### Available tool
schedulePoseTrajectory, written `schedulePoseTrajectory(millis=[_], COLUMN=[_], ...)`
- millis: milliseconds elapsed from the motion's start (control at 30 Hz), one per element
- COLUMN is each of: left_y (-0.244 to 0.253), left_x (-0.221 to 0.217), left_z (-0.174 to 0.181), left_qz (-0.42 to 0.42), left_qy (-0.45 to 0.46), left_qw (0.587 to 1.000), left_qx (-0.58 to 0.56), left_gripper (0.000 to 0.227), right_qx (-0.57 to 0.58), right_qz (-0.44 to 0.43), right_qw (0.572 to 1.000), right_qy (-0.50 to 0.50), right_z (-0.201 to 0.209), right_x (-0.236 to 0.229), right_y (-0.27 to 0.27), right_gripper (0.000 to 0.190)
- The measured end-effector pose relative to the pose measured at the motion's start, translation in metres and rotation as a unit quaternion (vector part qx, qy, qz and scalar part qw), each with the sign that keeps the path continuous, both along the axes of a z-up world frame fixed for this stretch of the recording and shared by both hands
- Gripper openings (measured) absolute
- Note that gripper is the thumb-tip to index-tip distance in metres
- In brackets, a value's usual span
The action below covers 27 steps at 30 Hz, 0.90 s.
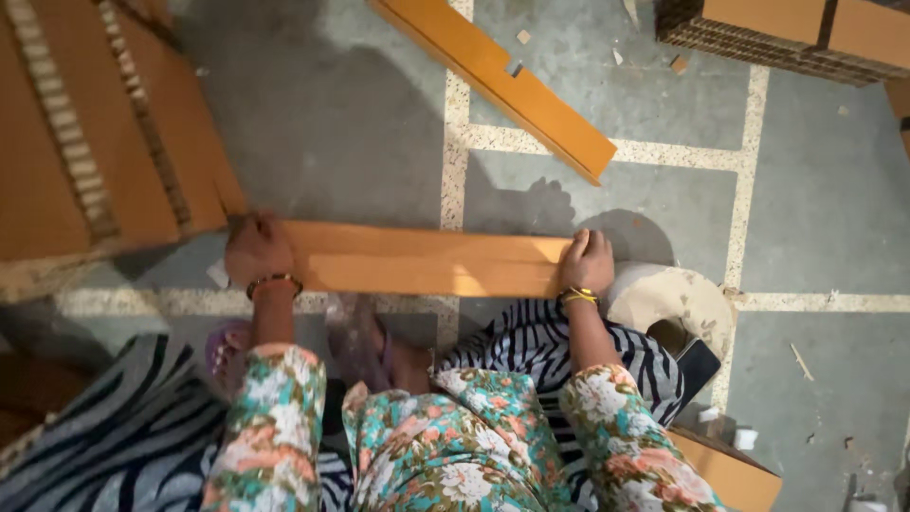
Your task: The person sits on the floor and assembles flat cardboard pieces into box shapes. They fold the flaps, align the edges, and press the seams to secure the structure. The person handles multiple cardboard units, folding and inspecting them one by one.
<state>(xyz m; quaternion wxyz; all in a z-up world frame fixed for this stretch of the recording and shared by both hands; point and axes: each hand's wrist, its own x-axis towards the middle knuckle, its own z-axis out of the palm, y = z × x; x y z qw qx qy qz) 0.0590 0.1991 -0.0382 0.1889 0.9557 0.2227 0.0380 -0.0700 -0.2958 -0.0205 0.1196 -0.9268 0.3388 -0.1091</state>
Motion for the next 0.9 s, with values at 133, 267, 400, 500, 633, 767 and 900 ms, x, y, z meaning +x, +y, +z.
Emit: schedulePoseTrajectory(millis=[133,267,400,500,633,767,900], left_y=[0.004,0.001,0.002,-0.002,-0.005,-0.021,-0.069], left_x=[-0.007,-0.006,-0.008,-0.009,-0.017,-0.032,-0.044], left_z=[-0.004,-0.004,-0.002,0.001,0.020,0.033,0.020], left_qz=[-0.018,0.008,-0.003,-0.016,-0.125,-0.263,-0.289], left_qy=[-0.037,-0.010,-0.054,-0.093,-0.187,-0.166,-0.146], left_qw=[0.999,0.999,0.998,0.995,0.975,0.940,0.942], left_qx=[0.013,0.034,0.036,0.020,0.003,0.142,0.083], left_gripper=[0.040,0.040,0.036,0.032,0.025,0.015,0.018], right_qx=[0.012,0.009,0.009,0.016,-0.090,-0.172,-0.156], right_qz=[-0.014,-0.007,-0.020,-0.033,0.011,0.077,0.207], right_qw=[1.000,1.000,1.000,0.999,0.995,0.980,0.961], right_qy=[-0.002,-0.005,0.008,0.002,-0.034,-0.055,-0.093], right_z=[0.017,0.025,0.021,0.005,-0.003,0.013,0.023], right_x=[0.005,0.008,0.005,0.001,0.010,0.010,0.022], right_y=[0.011,0.015,0.013,0.006,-0.001,0.034,0.066], right_gripper=[0.029,0.029,0.029,0.031,0.028,0.024,0.024])
